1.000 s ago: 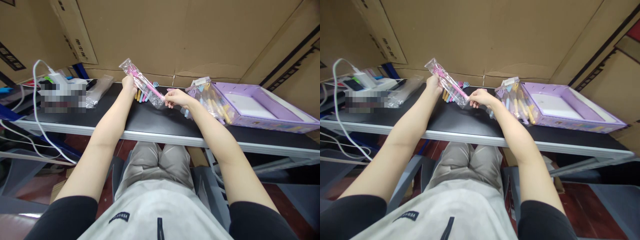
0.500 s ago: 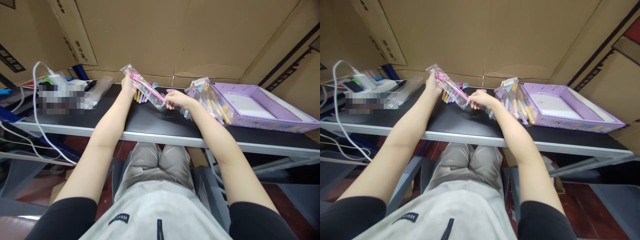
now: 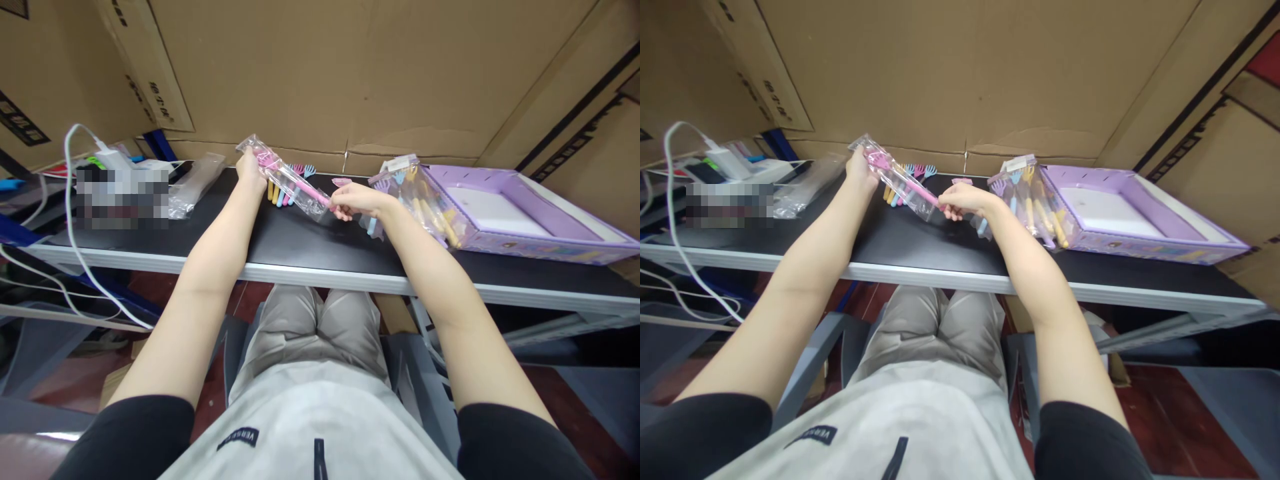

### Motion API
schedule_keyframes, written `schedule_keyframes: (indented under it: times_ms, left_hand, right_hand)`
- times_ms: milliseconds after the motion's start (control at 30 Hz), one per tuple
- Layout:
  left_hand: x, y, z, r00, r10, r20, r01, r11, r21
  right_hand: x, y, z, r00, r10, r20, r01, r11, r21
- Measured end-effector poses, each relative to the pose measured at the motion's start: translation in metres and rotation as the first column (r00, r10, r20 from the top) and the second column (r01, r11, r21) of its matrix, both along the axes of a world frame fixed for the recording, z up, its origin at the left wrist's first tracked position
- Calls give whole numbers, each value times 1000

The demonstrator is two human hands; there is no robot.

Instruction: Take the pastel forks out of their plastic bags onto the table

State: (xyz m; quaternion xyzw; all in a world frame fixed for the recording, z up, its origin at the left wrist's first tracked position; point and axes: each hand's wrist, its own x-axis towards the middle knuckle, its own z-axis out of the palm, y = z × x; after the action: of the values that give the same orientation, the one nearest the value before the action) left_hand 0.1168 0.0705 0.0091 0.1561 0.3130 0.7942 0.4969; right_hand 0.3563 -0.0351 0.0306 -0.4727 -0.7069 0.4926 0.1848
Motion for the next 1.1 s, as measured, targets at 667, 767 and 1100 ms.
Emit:
schedule_keyframes:
  times_ms: [667, 767, 1100]
  left_hand:
    - [-22, 3, -2, 998, 59, -2, -59, 995, -78]
    - [-27, -6, 1, 996, 84, 10, -83, 992, -97]
    - [-61, -25, -2, 960, 253, 121, -241, 965, -105]
  right_hand:
    - [-4, 2, -1, 944, -29, -328, -63, 962, -264]
    - [-1, 4, 2, 935, -73, -347, -24, 963, -267]
    - [16, 11, 14, 909, -224, -352, 147, 962, -231]
